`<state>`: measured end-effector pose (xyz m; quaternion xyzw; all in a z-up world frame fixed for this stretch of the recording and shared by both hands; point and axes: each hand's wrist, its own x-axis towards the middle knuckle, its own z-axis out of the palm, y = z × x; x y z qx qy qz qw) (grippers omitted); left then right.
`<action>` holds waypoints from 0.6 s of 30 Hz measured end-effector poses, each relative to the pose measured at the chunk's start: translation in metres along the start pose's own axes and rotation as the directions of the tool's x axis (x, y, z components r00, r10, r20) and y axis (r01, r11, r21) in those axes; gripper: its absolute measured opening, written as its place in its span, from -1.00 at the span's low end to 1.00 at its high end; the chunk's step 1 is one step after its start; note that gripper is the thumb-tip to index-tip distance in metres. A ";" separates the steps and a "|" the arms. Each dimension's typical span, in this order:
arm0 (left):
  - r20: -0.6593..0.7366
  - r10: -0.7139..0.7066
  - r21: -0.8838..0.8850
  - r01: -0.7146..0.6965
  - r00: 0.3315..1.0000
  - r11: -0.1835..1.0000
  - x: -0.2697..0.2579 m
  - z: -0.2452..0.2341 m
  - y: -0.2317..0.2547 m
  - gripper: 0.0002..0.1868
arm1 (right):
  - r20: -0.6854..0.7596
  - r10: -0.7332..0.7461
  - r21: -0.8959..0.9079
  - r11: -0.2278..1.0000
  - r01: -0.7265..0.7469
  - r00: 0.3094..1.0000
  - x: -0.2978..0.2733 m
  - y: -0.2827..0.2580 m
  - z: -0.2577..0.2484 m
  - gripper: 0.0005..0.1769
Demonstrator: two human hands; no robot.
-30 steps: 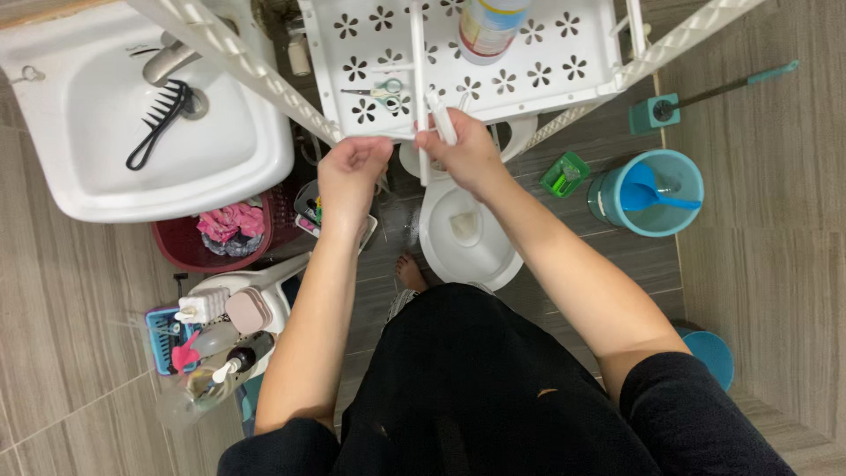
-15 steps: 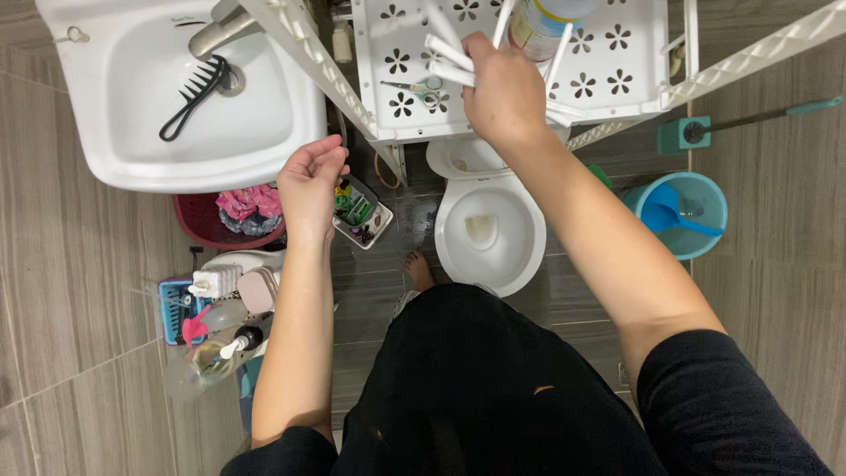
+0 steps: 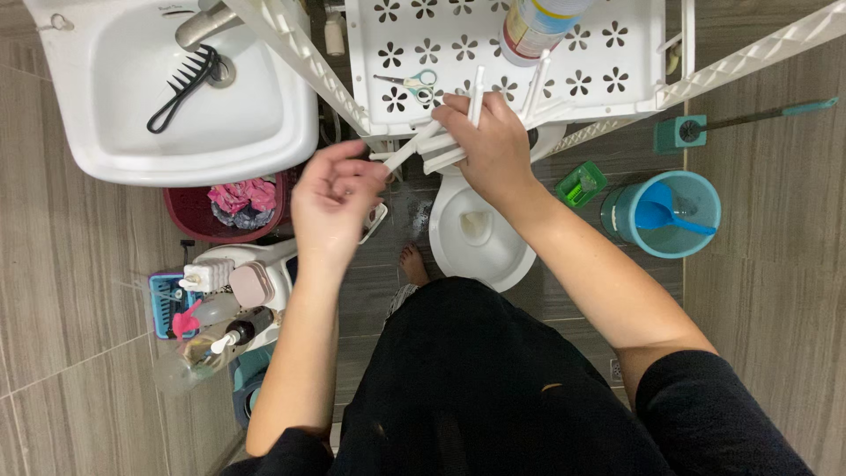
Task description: The person assembles a plastic shelving unit by inserting plastic support tubes into the designated holes of the shelf tiers by hand.
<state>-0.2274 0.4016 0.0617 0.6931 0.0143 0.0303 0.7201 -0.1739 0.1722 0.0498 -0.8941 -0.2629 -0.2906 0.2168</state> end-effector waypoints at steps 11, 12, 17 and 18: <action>-0.318 0.063 -0.312 -0.167 0.946 0.935 0.009 0.033 -0.079 -0.89 | 0.393 0.653 0.684 0.263 -0.681 0.647 0.000 0.000 0.045 -0.54; -0.319 0.054 -0.336 -0.166 0.946 0.927 0.013 0.040 -0.084 -0.84 | 0.487 0.615 0.697 0.155 -0.700 0.621 0.002 0.004 0.052 -0.57; -0.310 0.098 -0.423 -0.230 0.946 0.877 0.037 0.065 -0.098 -0.68 | 0.612 0.554 0.640 0.071 -0.765 0.564 0.027 0.021 0.080 -0.70; -0.291 0.094 -0.429 -0.218 0.952 0.877 0.040 0.064 -0.098 -0.63 | 0.625 0.529 0.642 0.069 -0.763 0.574 0.033 0.025 0.083 -0.72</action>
